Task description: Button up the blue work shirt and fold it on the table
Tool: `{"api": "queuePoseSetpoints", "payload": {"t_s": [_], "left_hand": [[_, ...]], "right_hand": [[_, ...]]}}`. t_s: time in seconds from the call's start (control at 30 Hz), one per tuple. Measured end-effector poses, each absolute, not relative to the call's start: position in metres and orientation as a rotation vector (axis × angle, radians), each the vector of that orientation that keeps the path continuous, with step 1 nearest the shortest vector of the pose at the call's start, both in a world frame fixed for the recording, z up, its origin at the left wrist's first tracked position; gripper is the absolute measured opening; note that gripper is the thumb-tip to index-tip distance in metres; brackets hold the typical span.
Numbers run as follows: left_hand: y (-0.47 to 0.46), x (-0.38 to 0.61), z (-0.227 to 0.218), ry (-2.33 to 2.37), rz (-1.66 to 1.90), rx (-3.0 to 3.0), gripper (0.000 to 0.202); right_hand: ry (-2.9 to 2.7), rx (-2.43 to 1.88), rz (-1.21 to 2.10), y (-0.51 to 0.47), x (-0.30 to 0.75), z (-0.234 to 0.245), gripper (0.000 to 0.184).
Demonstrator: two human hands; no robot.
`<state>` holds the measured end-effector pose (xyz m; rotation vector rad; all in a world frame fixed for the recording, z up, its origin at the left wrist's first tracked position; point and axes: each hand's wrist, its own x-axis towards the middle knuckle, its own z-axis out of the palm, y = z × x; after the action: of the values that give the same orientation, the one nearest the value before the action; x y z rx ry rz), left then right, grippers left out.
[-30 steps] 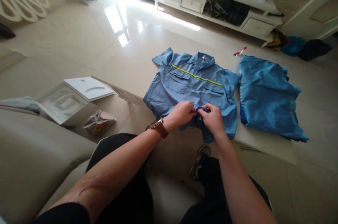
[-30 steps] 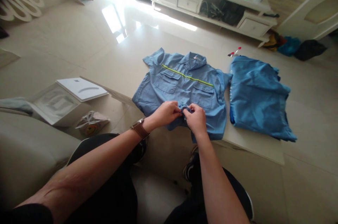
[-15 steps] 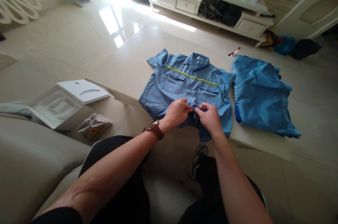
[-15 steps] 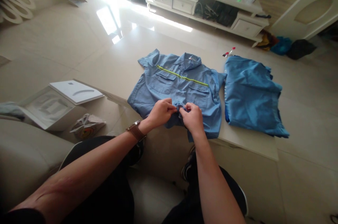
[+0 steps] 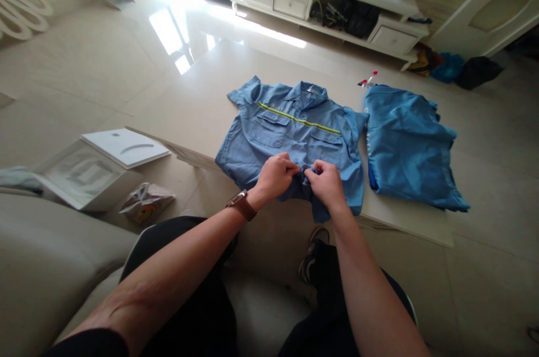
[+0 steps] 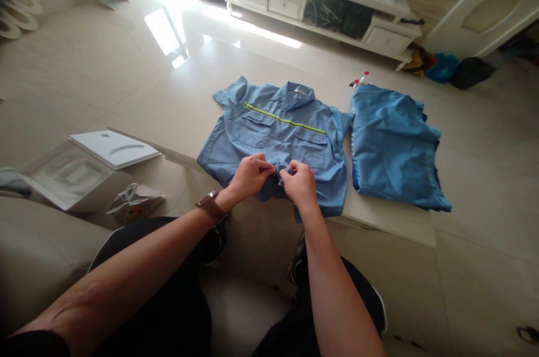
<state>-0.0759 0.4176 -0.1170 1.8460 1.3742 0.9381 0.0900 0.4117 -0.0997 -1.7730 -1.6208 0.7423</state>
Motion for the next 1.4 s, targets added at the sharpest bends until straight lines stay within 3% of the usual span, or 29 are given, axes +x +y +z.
{"api": "queuePoseSetpoints", "payload": {"t_s": [0.3, 0.5, 0.8, 0.9, 1.07, 1.23, 1.4], "left_hand": [[0.420, -0.079, -0.113, 1.189, 0.961, 1.684, 0.025], [0.420, -0.077, -0.115, 1.172, 1.013, 1.197, 0.027], [0.439, -0.100, -0.103, 1.290, 1.259, 0.974, 0.038], [0.442, -0.113, -0.102, 1.329, 1.070, 1.127, 0.034], [0.431, -0.108, -0.105, 1.201, 0.605, 1.472, 0.021], [0.423, -0.096, -0.104, 1.054, 0.441, 1.577, 0.023], [0.423, -0.097, -0.105, 1.036, 0.313, 1.568, 0.016]], "right_hand": [[-1.601, -1.687, 0.712, 0.408, 0.088, -0.095, 0.032], [-1.643, -1.619, 0.733, 0.406, 0.084, -0.088, 0.035], [-1.568, -1.783, 0.410, 0.410, 0.095, -0.090, 0.019], [-1.741, -1.835, 0.533, 0.406, 0.106, -0.094, 0.012], [-2.032, -1.905, 0.635, 0.402, 0.109, -0.113, 0.019], [-2.003, -1.779, 0.612, 0.408, 0.095, -0.130, 0.012], [-1.973, -1.906, 0.679, 0.409, 0.086, -0.137, 0.021]]}}
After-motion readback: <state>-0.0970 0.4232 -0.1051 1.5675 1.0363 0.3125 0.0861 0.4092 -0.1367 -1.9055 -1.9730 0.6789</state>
